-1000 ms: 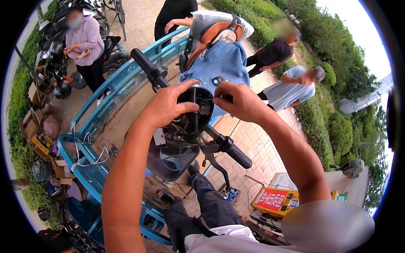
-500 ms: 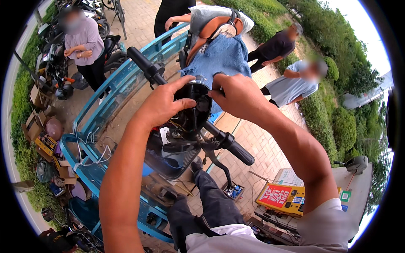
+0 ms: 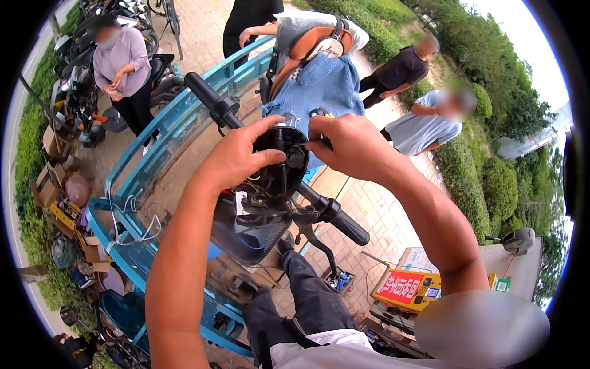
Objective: The person repairs the handlebar control unit of a light-blue electric scooter. They remove the cover, adjust internal wires, and reassemble the unit using a screwdriver and pliers. The work is performed outdoors on a paved area with other scooters nearby.
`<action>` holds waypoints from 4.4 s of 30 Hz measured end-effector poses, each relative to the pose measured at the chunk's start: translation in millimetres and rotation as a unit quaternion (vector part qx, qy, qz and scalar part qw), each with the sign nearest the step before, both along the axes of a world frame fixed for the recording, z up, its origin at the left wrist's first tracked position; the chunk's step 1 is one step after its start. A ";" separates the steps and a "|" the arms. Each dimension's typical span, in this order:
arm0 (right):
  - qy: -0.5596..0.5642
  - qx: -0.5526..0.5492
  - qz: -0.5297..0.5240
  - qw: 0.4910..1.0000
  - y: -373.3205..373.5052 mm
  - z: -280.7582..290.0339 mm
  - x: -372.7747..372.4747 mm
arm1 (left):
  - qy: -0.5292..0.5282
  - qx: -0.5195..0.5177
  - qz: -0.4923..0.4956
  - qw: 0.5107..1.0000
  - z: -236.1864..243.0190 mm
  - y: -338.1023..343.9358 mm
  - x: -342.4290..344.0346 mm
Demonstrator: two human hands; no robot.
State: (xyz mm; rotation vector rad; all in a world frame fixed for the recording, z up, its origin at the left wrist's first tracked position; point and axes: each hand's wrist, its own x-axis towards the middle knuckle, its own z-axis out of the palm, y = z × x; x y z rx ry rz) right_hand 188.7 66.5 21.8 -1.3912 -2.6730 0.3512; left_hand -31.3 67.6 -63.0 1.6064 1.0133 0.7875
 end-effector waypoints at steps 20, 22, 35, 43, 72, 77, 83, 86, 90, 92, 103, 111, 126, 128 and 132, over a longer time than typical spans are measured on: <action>-0.199 0.132 -0.008 0.971 -18.4 -7.2 -37.5 | 0.021 0.040 0.024 0.999 -6.4 -1.1 0.7; -0.195 0.134 -0.026 0.971 -22.3 -11.3 -34.2 | 0.013 0.049 0.024 0.998 -10.0 -0.2 3.3; -0.103 0.115 -0.052 0.987 -15.1 -26.3 -23.9 | 0.010 0.041 0.031 0.999 -5.9 -2.4 1.6; -0.062 0.035 -0.071 0.995 -15.4 -13.6 -16.8 | -0.017 0.049 0.013 0.999 -13.6 -0.5 0.5; -0.220 0.064 0.046 0.972 -15.7 9.9 -38.8 | 0.004 0.035 -0.026 0.999 -8.1 2.5 -4.4; -0.236 0.076 0.017 0.969 -20.9 3.1 -39.0 | -0.003 0.035 -0.022 0.999 -7.4 0.3 -2.4; -0.196 0.107 -0.060 0.973 -33.0 -15.4 -41.2 | 0.006 0.060 -0.003 0.998 -14.6 1.5 -0.1; -0.158 0.142 -0.068 0.975 -36.5 -23.6 -37.9 | 0.000 0.078 0.008 0.997 -15.8 0.8 2.3; -0.149 0.159 -0.085 0.972 -40.3 -30.7 -37.8 | 0.006 0.066 0.014 0.998 -13.2 -2.4 2.4; -0.153 0.155 -0.094 0.971 -41.4 -32.6 -38.7 | 0.013 0.091 0.025 0.995 -16.0 -2.9 4.0; -0.135 0.117 -0.088 0.980 -35.5 -23.7 -40.0 | -0.006 0.080 0.013 0.997 -14.8 -2.0 3.3; -0.149 0.099 -0.100 0.979 -46.6 15.0 -49.9 | -0.012 0.069 0.024 0.997 -12.7 0.0 7.0; 0.409 -0.130 -0.296 0.854 -66.0 -60.3 59.9 | 0.060 -0.073 0.049 0.994 13.3 14.6 18.4; 0.445 -0.154 -0.323 0.821 -60.1 -75.3 83.9 | 0.063 -0.099 0.053 0.992 8.7 16.2 16.9; 0.605 -0.167 -0.451 0.634 -44.9 -153.4 167.1 | 0.029 -0.110 0.077 0.991 14.4 9.5 25.4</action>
